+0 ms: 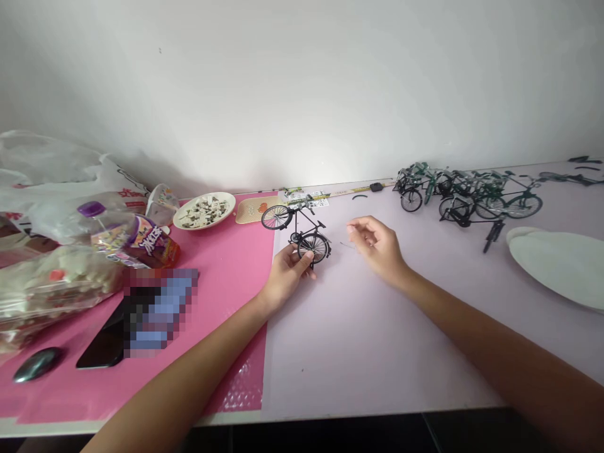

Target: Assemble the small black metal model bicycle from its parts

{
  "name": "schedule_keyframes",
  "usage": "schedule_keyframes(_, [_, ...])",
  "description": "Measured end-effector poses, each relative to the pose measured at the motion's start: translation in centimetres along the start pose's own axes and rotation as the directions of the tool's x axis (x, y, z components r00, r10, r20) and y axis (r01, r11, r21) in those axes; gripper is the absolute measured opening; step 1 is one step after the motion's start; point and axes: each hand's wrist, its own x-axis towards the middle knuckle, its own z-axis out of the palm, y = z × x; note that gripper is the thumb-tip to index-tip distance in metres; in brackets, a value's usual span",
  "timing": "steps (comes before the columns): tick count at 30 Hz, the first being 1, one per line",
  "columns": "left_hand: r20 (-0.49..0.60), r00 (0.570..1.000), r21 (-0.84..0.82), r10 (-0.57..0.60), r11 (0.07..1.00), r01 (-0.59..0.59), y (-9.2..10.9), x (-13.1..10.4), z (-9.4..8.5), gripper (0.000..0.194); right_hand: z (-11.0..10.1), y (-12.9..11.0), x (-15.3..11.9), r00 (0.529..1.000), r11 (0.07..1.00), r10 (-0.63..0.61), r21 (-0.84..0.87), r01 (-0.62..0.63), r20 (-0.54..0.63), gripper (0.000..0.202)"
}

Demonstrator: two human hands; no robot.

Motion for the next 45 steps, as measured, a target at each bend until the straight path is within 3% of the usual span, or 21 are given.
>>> schedule_keyframes(4, [-0.032, 0.999, -0.006, -0.005, 1.000, 0.005, 0.0, 0.0, 0.0, 0.049, -1.4, 2.1, 1.4, 0.980, 0.948, -0.119, -0.276, 0.160, 0.160, 0.019])
schedule_keyframes(7, [-0.075, 0.997, -0.011, -0.001, 1.000, 0.000, -0.1, 0.0, 0.0, 0.050, -2.0, 3.3, 1.8, 0.962, 0.896, -0.056, -0.412, 0.166, 0.266, 0.015])
schedule_keyframes(20, [-0.327, 0.938, 0.016, 0.111, 0.994, -0.112, 0.4, 1.1, -1.9, 0.049, -2.0, 4.4, 1.6, 0.926, 0.830, 0.072, -0.537, 0.150, 0.370, 0.014])
schedule_keyframes(27, [-0.342, 0.938, -0.033, 0.058, 0.997, -0.074, -0.1, 1.8, -2.3, 0.053, -1.8, 4.2, 1.3, 0.931, 0.815, 0.073, -0.559, 0.152, 0.359, 0.012])
schedule_keyframes(30, [-0.320, 0.947, -0.044, 0.040, 0.997, -0.057, -0.2, 1.8, -2.1, 0.052, -1.7, 4.1, 1.2, 0.947, 0.843, -0.048, -0.496, 0.209, 0.318, 0.012])
schedule_keyframes(33, [-0.308, 0.951, -0.056, 0.031, 0.997, -0.051, -0.1, 1.7, -1.9, 0.049, -1.4, 3.8, 1.1, 0.954, 0.882, -0.225, -0.376, 0.285, 0.197, 0.013])
schedule_keyframes(36, [-0.313, 0.950, -0.080, 0.025, 0.995, -0.052, 0.1, 1.7, -1.7, 0.046, -0.8, 3.5, 0.9, 0.947, 0.901, -0.304, -0.291, 0.320, 0.101, 0.014])
schedule_keyframes(38, [-0.321, 0.947, -0.105, 0.021, 0.993, -0.057, 0.4, 1.7, -1.6, 0.045, 0.0, 3.4, 0.8, 0.942, 0.907, -0.307, -0.259, 0.332, 0.133, 0.014])
schedule_keyframes(41, [-0.348, 0.937, -0.146, 0.023, 0.986, -0.078, 0.8, 1.8, -1.7, 0.042, 1.5, 3.4, 1.2, 0.916, 0.895, -0.294, -0.258, 0.364, 0.272, 0.011])
schedule_keyframes(45, [-0.420, 0.907, -0.160, 0.021, 0.982, -0.096, 0.9, 2.4, -2.4, 0.036, 4.2, 3.5, 3.1, 0.875, 0.858, -0.258, -0.319, 0.403, 0.410, 0.011])
